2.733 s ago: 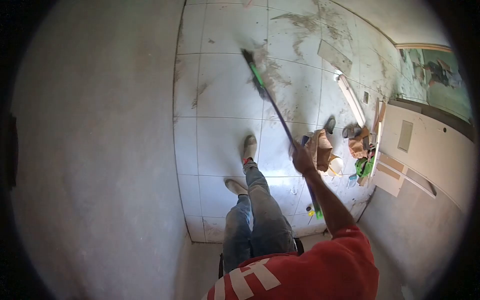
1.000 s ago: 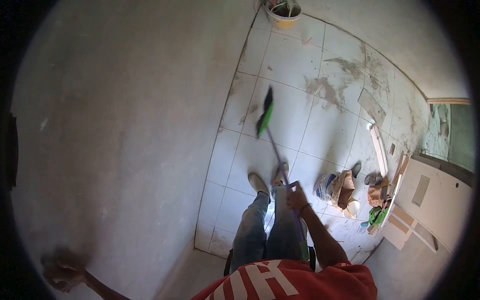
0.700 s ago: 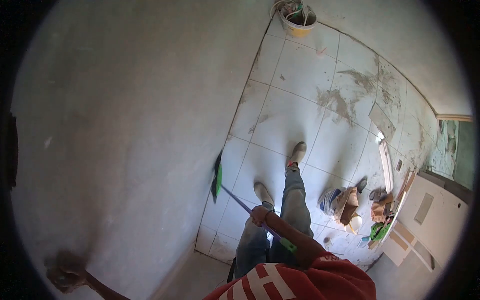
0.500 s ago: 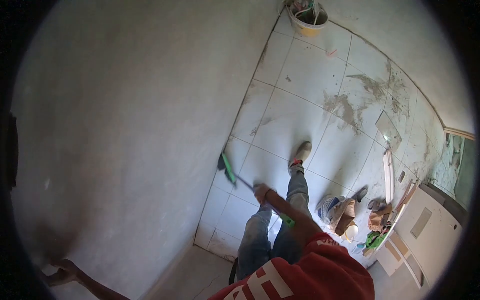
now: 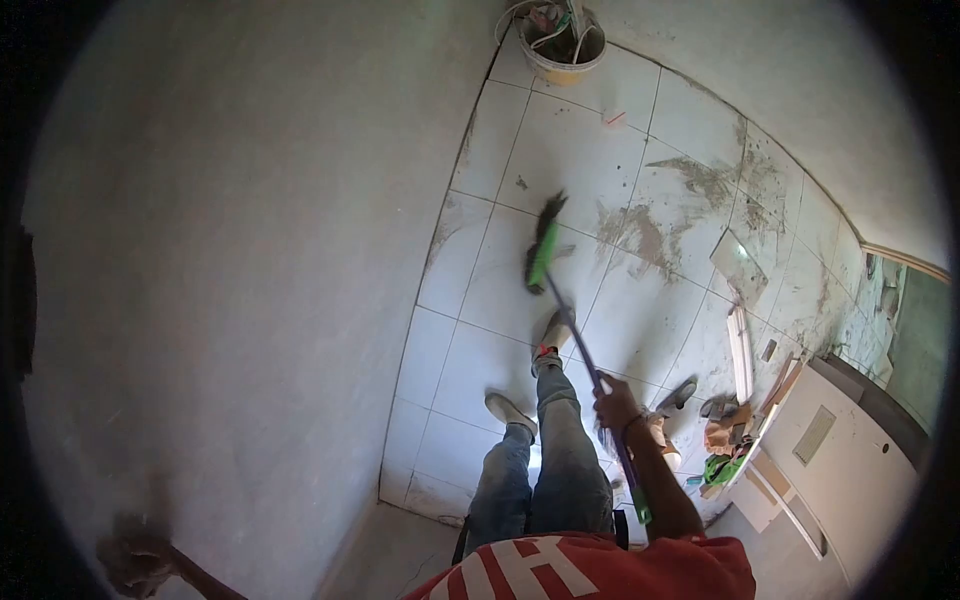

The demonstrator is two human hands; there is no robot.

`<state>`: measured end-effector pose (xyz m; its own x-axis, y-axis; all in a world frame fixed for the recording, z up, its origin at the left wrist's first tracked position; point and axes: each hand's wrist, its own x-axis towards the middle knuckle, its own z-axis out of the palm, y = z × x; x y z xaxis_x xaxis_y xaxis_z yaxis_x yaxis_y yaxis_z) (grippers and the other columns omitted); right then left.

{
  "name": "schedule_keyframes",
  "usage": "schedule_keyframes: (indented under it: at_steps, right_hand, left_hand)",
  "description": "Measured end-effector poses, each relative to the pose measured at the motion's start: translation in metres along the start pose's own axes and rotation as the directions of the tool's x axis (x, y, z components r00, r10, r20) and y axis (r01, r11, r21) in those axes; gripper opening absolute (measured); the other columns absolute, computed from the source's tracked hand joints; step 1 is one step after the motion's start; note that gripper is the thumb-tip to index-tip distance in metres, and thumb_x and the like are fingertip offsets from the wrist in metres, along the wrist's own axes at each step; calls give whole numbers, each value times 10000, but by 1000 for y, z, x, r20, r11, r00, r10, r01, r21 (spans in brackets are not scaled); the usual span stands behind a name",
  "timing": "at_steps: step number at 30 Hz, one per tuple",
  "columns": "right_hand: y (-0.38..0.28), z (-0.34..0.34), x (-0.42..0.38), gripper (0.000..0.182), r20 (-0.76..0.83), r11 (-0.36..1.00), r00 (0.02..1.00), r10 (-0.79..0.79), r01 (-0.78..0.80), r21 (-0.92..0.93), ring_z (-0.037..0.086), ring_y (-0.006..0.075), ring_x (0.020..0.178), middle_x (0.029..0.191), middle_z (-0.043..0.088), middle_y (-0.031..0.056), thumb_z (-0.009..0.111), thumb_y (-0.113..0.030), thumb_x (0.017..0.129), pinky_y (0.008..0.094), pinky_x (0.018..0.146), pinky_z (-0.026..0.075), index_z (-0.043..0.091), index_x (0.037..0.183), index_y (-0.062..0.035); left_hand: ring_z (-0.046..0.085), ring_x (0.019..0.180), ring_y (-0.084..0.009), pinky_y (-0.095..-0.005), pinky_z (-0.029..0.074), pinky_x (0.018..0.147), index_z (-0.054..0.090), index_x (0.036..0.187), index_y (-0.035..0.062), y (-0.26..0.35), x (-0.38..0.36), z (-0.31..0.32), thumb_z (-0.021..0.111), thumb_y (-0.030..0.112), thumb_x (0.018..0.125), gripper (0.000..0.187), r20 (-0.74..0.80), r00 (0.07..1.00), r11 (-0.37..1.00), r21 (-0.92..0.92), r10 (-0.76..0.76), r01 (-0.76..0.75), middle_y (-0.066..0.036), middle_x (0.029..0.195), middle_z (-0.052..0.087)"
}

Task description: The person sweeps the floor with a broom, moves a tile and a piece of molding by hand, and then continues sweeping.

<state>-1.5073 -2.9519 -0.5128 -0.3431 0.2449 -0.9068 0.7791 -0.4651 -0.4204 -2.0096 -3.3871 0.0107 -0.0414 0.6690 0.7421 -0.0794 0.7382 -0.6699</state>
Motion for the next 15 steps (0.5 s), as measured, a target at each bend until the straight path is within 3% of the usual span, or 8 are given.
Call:
schedule_keyframes:
  at_steps: [1, 3, 5, 9, 10, 11, 12, 15]
  right_hand:
    - [-14, 3, -9, 458, 230, 884, 967, 113, -203, 421, 441, 89, 436, 593, 474, -10, 546, -158, 996, 268, 361, 359, 468, 1447, -172]
    - [-56, 40, -6, 446, 235, 939, 969, 69, -143, 313, 448, 89, 434, 598, 483, -10, 550, -153, 989, 263, 378, 368, 489, 1429, -193]
    - [-94, 76, 38, 424, 229, 985, 973, -19, -21, 170, 479, 121, 438, 621, 522, 21, 578, -154, 976, 281, 389, 400, 513, 1395, -154]
    - [-108, 118, 186, 397, 229, 931, 972, 57, -134, 340, 483, 155, 444, 625, 526, 43, 645, -162, 941, 318, 380, 394, 545, 1322, -110]
    - [-58, 105, 243, 320, 516, 365, 856, 20, -487, 793, 461, 146, 438, 602, 499, 25, 655, -176, 935, 316, 361, 368, 575, 1242, -137]
    - [-47, 88, 265, 255, 451, 761, 892, 23, -308, 571, 506, 166, 513, 654, 514, 20, 648, -140, 896, 373, 374, 385, 593, 1143, -170]
    - [-75, 68, 229, 268, 309, 834, 951, -16, -158, 529, 488, 134, 481, 631, 493, 26, 579, -137, 957, 301, 388, 392, 592, 1221, -98]
    - [-66, 0, 164, 371, 87, 932, 996, 22, -52, 358, 447, 149, 409, 557, 463, -2, 594, -149, 956, 330, 368, 391, 588, 1326, -174]
  left_hand:
    - [487, 1115, -337, -493, 408, 871, 480, 1364, 25, -14, -7, 2, 478, 519, 1000, 614, 13, 1000, 972, 232, 20, -22, -191, 1278, 486]
    - [621, 914, -286, -419, 530, 705, 559, 1307, 67, -3, -5, 4, 531, 482, 987, 525, 27, 999, 896, 441, 38, -46, -140, 1093, 647]
    - [304, 1367, -421, -599, 255, 1052, 423, 1439, 14, 27, 10, -5, 378, 577, 1016, 705, 27, 997, 994, -78, -74, 76, -262, 1519, 284]
    - [305, 1361, -422, -601, 253, 1051, 436, 1422, 7, 37, 13, -10, 356, 580, 1019, 706, 0, 995, 991, -83, -104, 104, -259, 1494, 311]
    - [305, 1359, -423, -601, 252, 1051, 436, 1421, 5, 41, 15, -13, 353, 584, 1018, 710, 21, 995, 993, -71, -95, 96, -258, 1487, 319]
    - [305, 1358, -424, -601, 252, 1052, 436, 1420, 4, 43, 20, -12, 349, 587, 1017, 714, 44, 996, 994, -61, -83, 86, -256, 1481, 326]
    - [305, 1358, -424, -601, 252, 1052, 436, 1420, 4, 44, 23, -9, 349, 587, 1017, 714, 38, 996, 995, -63, -81, 83, -256, 1481, 326]
    - [304, 1356, -426, -599, 252, 1052, 442, 1409, -5, 43, 19, -6, 339, 586, 1018, 716, 62, 989, 990, -23, -135, 137, -251, 1478, 331]
